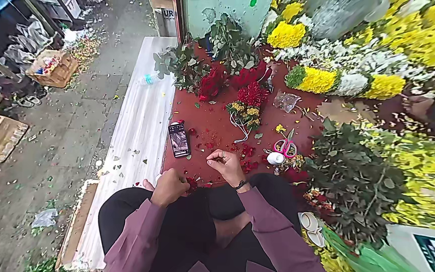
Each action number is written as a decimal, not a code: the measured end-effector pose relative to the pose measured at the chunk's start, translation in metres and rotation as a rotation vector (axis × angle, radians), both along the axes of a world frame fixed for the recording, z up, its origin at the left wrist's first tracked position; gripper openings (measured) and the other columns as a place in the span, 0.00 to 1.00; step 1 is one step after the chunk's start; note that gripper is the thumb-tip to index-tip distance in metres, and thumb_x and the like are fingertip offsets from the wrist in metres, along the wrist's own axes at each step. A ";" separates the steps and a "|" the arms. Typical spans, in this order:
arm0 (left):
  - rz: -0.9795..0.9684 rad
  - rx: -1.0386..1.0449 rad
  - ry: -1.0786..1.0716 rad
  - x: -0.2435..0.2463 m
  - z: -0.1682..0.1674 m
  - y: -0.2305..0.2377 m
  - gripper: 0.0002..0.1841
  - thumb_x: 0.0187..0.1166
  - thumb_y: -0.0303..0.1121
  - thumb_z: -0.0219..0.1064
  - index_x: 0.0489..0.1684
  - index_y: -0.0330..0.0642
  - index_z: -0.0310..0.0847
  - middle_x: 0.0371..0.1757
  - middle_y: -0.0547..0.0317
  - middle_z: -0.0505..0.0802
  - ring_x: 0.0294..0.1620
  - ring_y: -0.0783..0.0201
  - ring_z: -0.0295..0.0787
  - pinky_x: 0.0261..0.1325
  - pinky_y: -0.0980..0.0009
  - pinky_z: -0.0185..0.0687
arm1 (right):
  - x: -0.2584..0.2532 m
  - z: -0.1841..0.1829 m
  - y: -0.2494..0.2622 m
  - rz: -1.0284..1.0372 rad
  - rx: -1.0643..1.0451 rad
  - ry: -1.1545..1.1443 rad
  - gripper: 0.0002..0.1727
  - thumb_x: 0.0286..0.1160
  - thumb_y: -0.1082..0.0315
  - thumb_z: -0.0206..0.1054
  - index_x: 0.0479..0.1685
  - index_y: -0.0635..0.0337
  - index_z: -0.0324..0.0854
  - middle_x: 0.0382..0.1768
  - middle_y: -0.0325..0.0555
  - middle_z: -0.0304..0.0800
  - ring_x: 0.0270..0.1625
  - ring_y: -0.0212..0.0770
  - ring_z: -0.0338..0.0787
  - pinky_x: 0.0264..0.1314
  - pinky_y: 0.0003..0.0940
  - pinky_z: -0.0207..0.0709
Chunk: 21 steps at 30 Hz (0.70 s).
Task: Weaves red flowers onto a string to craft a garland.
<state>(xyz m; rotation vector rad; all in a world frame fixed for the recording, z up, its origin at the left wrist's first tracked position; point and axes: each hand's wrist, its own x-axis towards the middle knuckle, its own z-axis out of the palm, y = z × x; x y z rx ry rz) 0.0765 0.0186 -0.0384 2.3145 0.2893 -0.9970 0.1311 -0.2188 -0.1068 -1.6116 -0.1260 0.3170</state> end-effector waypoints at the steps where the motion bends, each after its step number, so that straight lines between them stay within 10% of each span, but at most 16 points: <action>1: 0.009 0.002 -0.002 0.000 0.000 0.000 0.10 0.65 0.46 0.76 0.30 0.52 0.94 0.28 0.60 0.94 0.32 0.57 0.91 0.41 0.43 0.86 | -0.003 0.001 0.001 -0.010 0.023 -0.005 0.06 0.68 0.72 0.76 0.41 0.61 0.92 0.42 0.45 0.96 0.42 0.39 0.93 0.47 0.35 0.89; 11: 0.140 -0.164 -0.082 0.000 -0.001 0.000 0.10 0.72 0.46 0.74 0.33 0.52 0.95 0.29 0.66 0.95 0.31 0.68 0.90 0.41 0.55 0.87 | -0.038 0.031 0.014 0.066 0.276 0.205 0.31 0.56 0.79 0.81 0.64 0.66 0.75 0.36 0.57 0.95 0.38 0.49 0.96 0.43 0.43 0.92; 21: 0.177 -0.415 -0.100 0.001 0.002 -0.005 0.09 0.73 0.41 0.77 0.41 0.49 0.97 0.34 0.67 0.97 0.32 0.74 0.92 0.40 0.68 0.90 | -0.044 0.024 0.026 0.009 0.070 0.465 0.37 0.49 0.74 0.88 0.64 0.66 0.75 0.30 0.50 0.92 0.17 0.39 0.85 0.15 0.29 0.78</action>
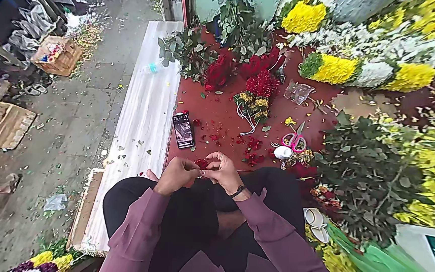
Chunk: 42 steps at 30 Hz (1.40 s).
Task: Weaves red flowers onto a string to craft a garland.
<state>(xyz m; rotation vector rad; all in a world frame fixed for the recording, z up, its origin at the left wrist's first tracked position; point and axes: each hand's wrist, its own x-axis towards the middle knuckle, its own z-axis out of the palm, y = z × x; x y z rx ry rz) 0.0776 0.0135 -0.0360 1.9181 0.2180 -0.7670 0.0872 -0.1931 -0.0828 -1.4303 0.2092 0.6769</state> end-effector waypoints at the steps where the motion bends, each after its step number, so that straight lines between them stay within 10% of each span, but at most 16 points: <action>1: 0.007 0.003 0.002 0.000 -0.001 0.000 0.09 0.72 0.42 0.79 0.38 0.48 0.97 0.33 0.66 0.97 0.32 0.73 0.92 0.41 0.67 0.89 | 0.000 0.000 0.001 0.014 -0.018 0.004 0.39 0.48 0.72 0.89 0.65 0.65 0.75 0.29 0.49 0.92 0.18 0.38 0.85 0.17 0.29 0.78; 8: 0.004 0.078 0.025 -0.001 -0.004 0.001 0.08 0.71 0.39 0.77 0.29 0.46 0.94 0.24 0.65 0.92 0.23 0.71 0.85 0.32 0.65 0.82 | 0.007 -0.008 -0.013 0.265 -0.193 -0.151 0.56 0.38 0.64 0.91 0.81 0.55 0.67 0.33 0.40 0.82 0.33 0.37 0.81 0.39 0.35 0.80; 13: 0.055 0.090 0.050 0.001 0.000 0.007 0.08 0.69 0.38 0.78 0.26 0.45 0.93 0.22 0.65 0.91 0.21 0.71 0.82 0.29 0.66 0.78 | 0.014 -0.015 -0.023 0.447 -0.293 -0.341 0.59 0.47 0.55 0.87 0.91 0.42 0.60 0.74 0.38 0.81 0.73 0.40 0.82 0.74 0.47 0.79; 16: 0.108 0.110 0.068 0.003 0.001 0.013 0.09 0.69 0.38 0.78 0.24 0.44 0.91 0.21 0.64 0.90 0.20 0.71 0.81 0.28 0.66 0.77 | 0.017 -0.023 -0.026 0.429 -0.202 -0.315 0.26 0.65 0.56 0.80 0.64 0.55 0.87 0.52 0.40 0.93 0.45 0.32 0.92 0.51 0.33 0.88; 19: 0.165 0.161 0.051 0.003 0.000 0.019 0.11 0.68 0.39 0.77 0.21 0.44 0.89 0.19 0.64 0.87 0.20 0.69 0.80 0.28 0.63 0.76 | 0.028 -0.016 -0.038 0.461 -0.190 -0.376 0.10 0.73 0.56 0.75 0.37 0.52 0.94 0.39 0.35 0.93 0.41 0.27 0.90 0.49 0.29 0.86; 27: -0.276 0.514 -0.080 -0.001 0.038 -0.020 0.14 0.67 0.47 0.71 0.28 0.47 0.92 0.31 0.55 0.94 0.40 0.49 0.93 0.46 0.37 0.84 | 0.023 0.016 -0.026 0.419 0.284 -0.568 0.07 0.74 0.68 0.74 0.38 0.64 0.93 0.37 0.42 0.91 0.44 0.32 0.88 0.51 0.30 0.84; 30: -0.406 -0.013 -0.220 -0.004 0.048 -0.023 0.08 0.73 0.39 0.75 0.31 0.45 0.93 0.32 0.63 0.94 0.32 0.67 0.89 0.39 0.61 0.88 | 0.034 0.003 -0.034 0.386 0.321 -0.470 0.06 0.76 0.71 0.74 0.40 0.65 0.92 0.41 0.44 0.93 0.45 0.33 0.90 0.53 0.30 0.87; 33: -0.126 -0.463 -0.339 -0.001 0.046 -0.025 0.08 0.80 0.33 0.73 0.39 0.36 0.92 0.37 0.59 0.94 0.37 0.69 0.89 0.43 0.70 0.88 | 0.018 -0.024 -0.034 0.356 0.508 -0.320 0.07 0.79 0.66 0.68 0.39 0.57 0.90 0.36 0.30 0.92 0.40 0.21 0.87 0.45 0.21 0.82; 39: 0.070 0.341 -0.513 -0.009 0.023 -0.015 0.11 0.80 0.44 0.66 0.37 0.50 0.91 0.35 0.66 0.91 0.39 0.68 0.87 0.48 0.61 0.86 | 0.007 0.007 -0.020 0.491 0.452 -0.438 0.06 0.75 0.74 0.73 0.41 0.67 0.93 0.37 0.45 0.97 0.33 0.32 0.92 0.39 0.29 0.89; 42: -0.085 0.350 -0.322 -0.019 0.023 -0.003 0.11 0.78 0.43 0.68 0.38 0.48 0.93 0.36 0.61 0.94 0.41 0.61 0.90 0.52 0.52 0.86 | 0.017 0.010 -0.036 0.447 0.395 -0.490 0.06 0.74 0.73 0.73 0.40 0.66 0.94 0.38 0.44 0.97 0.39 0.30 0.93 0.46 0.29 0.88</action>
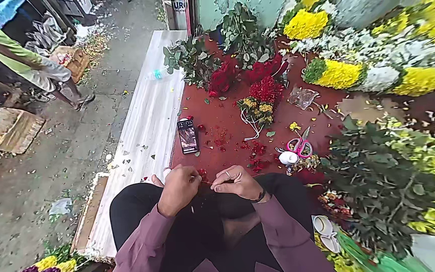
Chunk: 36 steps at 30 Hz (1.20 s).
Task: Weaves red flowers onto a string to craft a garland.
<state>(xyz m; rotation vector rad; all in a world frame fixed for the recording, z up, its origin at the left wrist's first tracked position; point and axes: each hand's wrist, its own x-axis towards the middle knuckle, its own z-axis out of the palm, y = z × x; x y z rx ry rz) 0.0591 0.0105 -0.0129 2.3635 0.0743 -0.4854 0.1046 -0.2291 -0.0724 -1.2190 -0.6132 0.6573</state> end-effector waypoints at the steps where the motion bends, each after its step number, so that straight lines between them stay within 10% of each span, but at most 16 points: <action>1: -0.045 -0.033 0.062 -0.002 0.000 0.003 0.10 0.77 0.42 0.69 0.38 0.48 0.93 0.34 0.61 0.94 0.38 0.62 0.91 0.49 0.52 0.87 | 0.005 -0.001 -0.006 -0.020 -0.019 0.004 0.06 0.74 0.73 0.73 0.39 0.66 0.94 0.38 0.44 0.97 0.41 0.30 0.93 0.50 0.30 0.88; 7: -0.101 -0.065 0.217 -0.003 -0.001 0.001 0.08 0.68 0.44 0.72 0.31 0.53 0.92 0.27 0.67 0.91 0.27 0.67 0.85 0.36 0.54 0.82 | 0.014 -0.003 -0.024 0.109 -0.082 0.023 0.06 0.74 0.72 0.74 0.39 0.65 0.94 0.37 0.42 0.97 0.43 0.30 0.93 0.53 0.30 0.87; 11: -0.034 -0.024 0.255 0.000 0.000 0.006 0.08 0.66 0.44 0.73 0.30 0.53 0.93 0.28 0.67 0.93 0.29 0.65 0.88 0.37 0.51 0.84 | 0.039 -0.013 -0.031 0.152 -0.440 0.103 0.12 0.83 0.62 0.67 0.45 0.61 0.92 0.34 0.41 0.94 0.32 0.31 0.88 0.37 0.30 0.84; 15: -0.021 -0.001 0.305 0.000 -0.004 0.004 0.08 0.67 0.45 0.72 0.30 0.54 0.93 0.29 0.67 0.94 0.32 0.65 0.90 0.40 0.50 0.85 | 0.092 -0.085 -0.005 -0.107 -1.088 -0.197 0.15 0.76 0.60 0.71 0.59 0.47 0.91 0.57 0.45 0.92 0.63 0.46 0.89 0.70 0.56 0.81; 20: -0.039 0.027 0.366 -0.001 -0.012 0.000 0.09 0.67 0.46 0.72 0.29 0.54 0.92 0.26 0.66 0.92 0.29 0.63 0.88 0.38 0.49 0.84 | 0.117 -0.162 0.052 -0.021 -1.156 -0.587 0.26 0.72 0.48 0.73 0.73 0.34 0.84 0.77 0.39 0.78 0.82 0.51 0.73 0.80 0.61 0.69; 24: -0.026 0.027 0.370 -0.004 -0.011 0.001 0.09 0.67 0.46 0.72 0.27 0.54 0.92 0.24 0.67 0.91 0.28 0.64 0.87 0.36 0.51 0.82 | 0.120 -0.159 0.044 -0.080 -1.337 -0.593 0.07 0.64 0.56 0.75 0.35 0.46 0.94 0.55 0.43 0.90 0.67 0.53 0.83 0.68 0.63 0.75; 27: -0.036 -0.007 0.347 -0.002 -0.010 -0.002 0.09 0.66 0.46 0.71 0.28 0.54 0.92 0.27 0.67 0.92 0.31 0.63 0.88 0.39 0.50 0.84 | 0.135 -0.127 0.020 -0.169 -1.616 -0.351 0.20 0.55 0.47 0.80 0.32 0.56 0.92 0.59 0.56 0.87 0.71 0.64 0.79 0.67 0.72 0.71; 30: -0.083 -0.034 0.353 0.001 -0.011 -0.009 0.08 0.66 0.46 0.72 0.29 0.55 0.93 0.28 0.66 0.92 0.33 0.64 0.89 0.40 0.51 0.84 | 0.150 -0.125 0.034 -0.330 -1.461 -0.463 0.15 0.57 0.52 0.79 0.33 0.54 0.89 0.54 0.53 0.87 0.66 0.61 0.82 0.59 0.68 0.77; 34: -0.113 -0.035 0.388 -0.003 -0.017 -0.011 0.09 0.67 0.46 0.71 0.30 0.55 0.92 0.29 0.66 0.93 0.34 0.64 0.90 0.41 0.50 0.85 | 0.184 -0.165 0.088 -0.196 -1.181 -0.554 0.28 0.69 0.64 0.73 0.73 0.40 0.84 0.80 0.40 0.78 0.79 0.51 0.78 0.76 0.60 0.76; 36: -0.092 -0.029 0.382 -0.006 -0.019 -0.008 0.09 0.67 0.46 0.70 0.29 0.55 0.92 0.29 0.67 0.93 0.34 0.64 0.90 0.42 0.51 0.85 | 0.192 -0.183 0.101 -0.156 -1.208 -0.590 0.21 0.74 0.62 0.68 0.66 0.37 0.88 0.73 0.34 0.85 0.76 0.47 0.81 0.75 0.60 0.75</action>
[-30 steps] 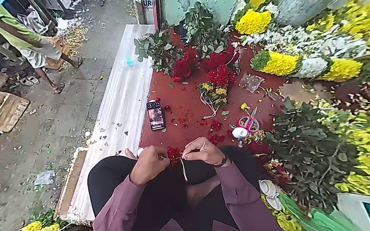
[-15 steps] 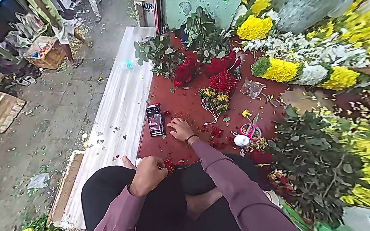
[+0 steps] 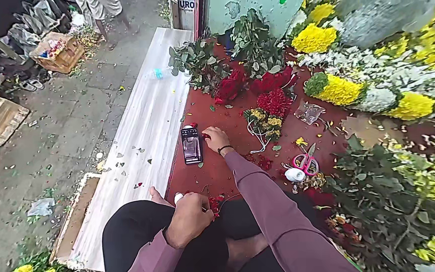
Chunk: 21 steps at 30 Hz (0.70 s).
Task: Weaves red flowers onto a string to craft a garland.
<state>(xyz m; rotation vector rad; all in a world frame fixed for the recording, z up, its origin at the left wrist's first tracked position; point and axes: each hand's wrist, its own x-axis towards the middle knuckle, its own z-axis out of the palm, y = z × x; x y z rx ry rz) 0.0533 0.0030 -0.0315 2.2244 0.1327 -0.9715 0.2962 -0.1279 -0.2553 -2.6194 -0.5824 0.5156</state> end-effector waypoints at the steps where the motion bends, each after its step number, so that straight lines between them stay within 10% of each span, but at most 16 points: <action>1: 0.016 0.003 -0.005 0.000 0.001 0.002 0.09 0.67 0.46 0.70 0.28 0.55 0.92 0.28 0.67 0.92 0.33 0.64 0.89 0.41 0.51 0.84 | -0.001 0.001 0.000 -0.023 -0.018 -0.003 0.16 0.74 0.62 0.67 0.58 0.39 0.92 0.65 0.34 0.90 0.72 0.47 0.83 0.72 0.60 0.75; 6: 0.016 -0.012 -0.027 0.003 0.005 0.002 0.09 0.67 0.45 0.71 0.29 0.53 0.92 0.30 0.64 0.93 0.35 0.61 0.90 0.42 0.48 0.85 | -0.028 0.035 -0.049 -0.286 0.156 0.135 0.18 0.74 0.69 0.71 0.62 0.44 0.90 0.55 0.48 0.95 0.60 0.54 0.92 0.62 0.67 0.82; 13: -0.011 0.007 -0.023 0.003 0.001 -0.002 0.09 0.67 0.46 0.71 0.30 0.55 0.92 0.28 0.65 0.92 0.33 0.62 0.89 0.39 0.49 0.83 | -0.040 0.023 -0.089 -0.471 0.262 0.162 0.14 0.60 0.57 0.86 0.39 0.52 0.91 0.44 0.48 0.93 0.48 0.50 0.92 0.53 0.63 0.85; 18: 0.028 0.057 -0.006 0.006 -0.003 0.002 0.10 0.68 0.45 0.71 0.30 0.52 0.92 0.28 0.63 0.92 0.33 0.60 0.89 0.39 0.47 0.83 | -0.052 0.005 -0.097 -0.614 0.450 0.358 0.22 0.60 0.63 0.87 0.55 0.48 0.88 0.36 0.49 0.94 0.27 0.47 0.91 0.29 0.48 0.88; 21: 0.023 0.066 0.002 0.007 -0.007 0.001 0.10 0.68 0.46 0.71 0.30 0.52 0.92 0.27 0.63 0.92 0.32 0.60 0.88 0.39 0.47 0.82 | -0.058 0.001 -0.108 -0.633 0.523 0.472 0.25 0.60 0.72 0.82 0.60 0.43 0.90 0.42 0.48 0.95 0.31 0.48 0.92 0.32 0.48 0.88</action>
